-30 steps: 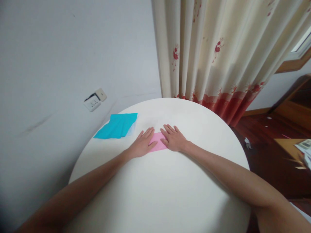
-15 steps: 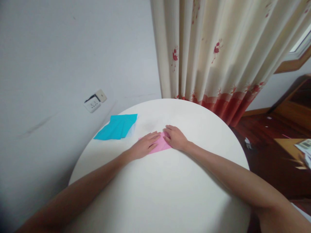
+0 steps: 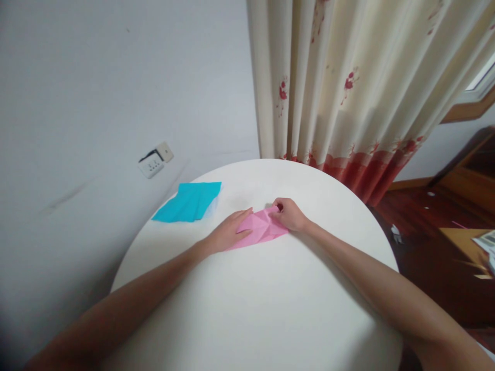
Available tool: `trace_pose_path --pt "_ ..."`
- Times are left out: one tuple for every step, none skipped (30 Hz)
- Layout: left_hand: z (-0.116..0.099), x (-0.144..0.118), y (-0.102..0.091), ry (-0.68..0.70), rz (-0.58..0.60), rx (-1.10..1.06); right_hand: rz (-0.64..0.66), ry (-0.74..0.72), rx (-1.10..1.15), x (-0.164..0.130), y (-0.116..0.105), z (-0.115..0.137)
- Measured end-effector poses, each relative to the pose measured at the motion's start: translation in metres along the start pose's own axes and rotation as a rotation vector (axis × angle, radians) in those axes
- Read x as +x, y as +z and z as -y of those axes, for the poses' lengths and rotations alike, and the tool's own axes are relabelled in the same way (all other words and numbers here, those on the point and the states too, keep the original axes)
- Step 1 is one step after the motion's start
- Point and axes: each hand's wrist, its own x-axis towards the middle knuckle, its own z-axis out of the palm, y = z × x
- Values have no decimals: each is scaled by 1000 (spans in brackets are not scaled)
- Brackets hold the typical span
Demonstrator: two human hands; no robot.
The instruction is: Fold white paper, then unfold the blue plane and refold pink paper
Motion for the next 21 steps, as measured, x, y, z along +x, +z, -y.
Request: trace_pose_path --pt "0 1 -2 -31 -28 -54 -7 -28 79 -1 1 2" --pt "0 1 -5 -67 -52 -122 -14 -55 143 -2 2 5" --pt "0 2 -8 -102 -58 -203 -20 -76 191 -3 4 8" --pt "0 2 -10 -133 -46 -292 -23 -90 232 -4 5 12" --pt "1 2 -13 -164 -21 -384 -24 -99 268 -6 7 16" --pt "1 2 -14 -192 14 -474 -23 -104 300 -7 8 20" --pt "2 2 -15 -220 51 -553 -23 -105 325 -9 9 24" --pt "4 2 -16 -248 81 -622 -21 -103 342 -10 10 26" --pt "5 1 -15 -278 97 -684 -10 -99 355 -11 11 28" --pt "7 1 -15 -304 98 -740 5 -98 368 -11 11 28" --pt "9 1 -15 -322 93 -794 25 -101 379 -11 11 28" --pt "11 1 -14 -333 79 -844 46 -103 393 -11 12 26" --pt "13 0 -14 -337 61 -894 71 -103 413 -11 11 24" --pt "15 0 -14 -336 48 -941 97 -93 439 -11 11 21" --pt "17 0 -14 -331 42 -983 129 -74 472 -11 11 18" --pt "18 0 -14 -321 45 -1021 167 -51 507 -11 10 15" --pt "19 -1 -15 -308 52 -1052 210 -30 545 -12 9 13" --pt "20 -1 -15 -294 60 -1074 246 -15 585 -12 7 11" --pt "20 -2 -16 -284 66 -1090 277 -7 622 -12 5 10" --pt "21 -2 -16 -276 66 -1099 296 -5 656 -12 3 10" --pt "21 -2 -16 -273 61 -1106 309 -3 686 -12 0 10"
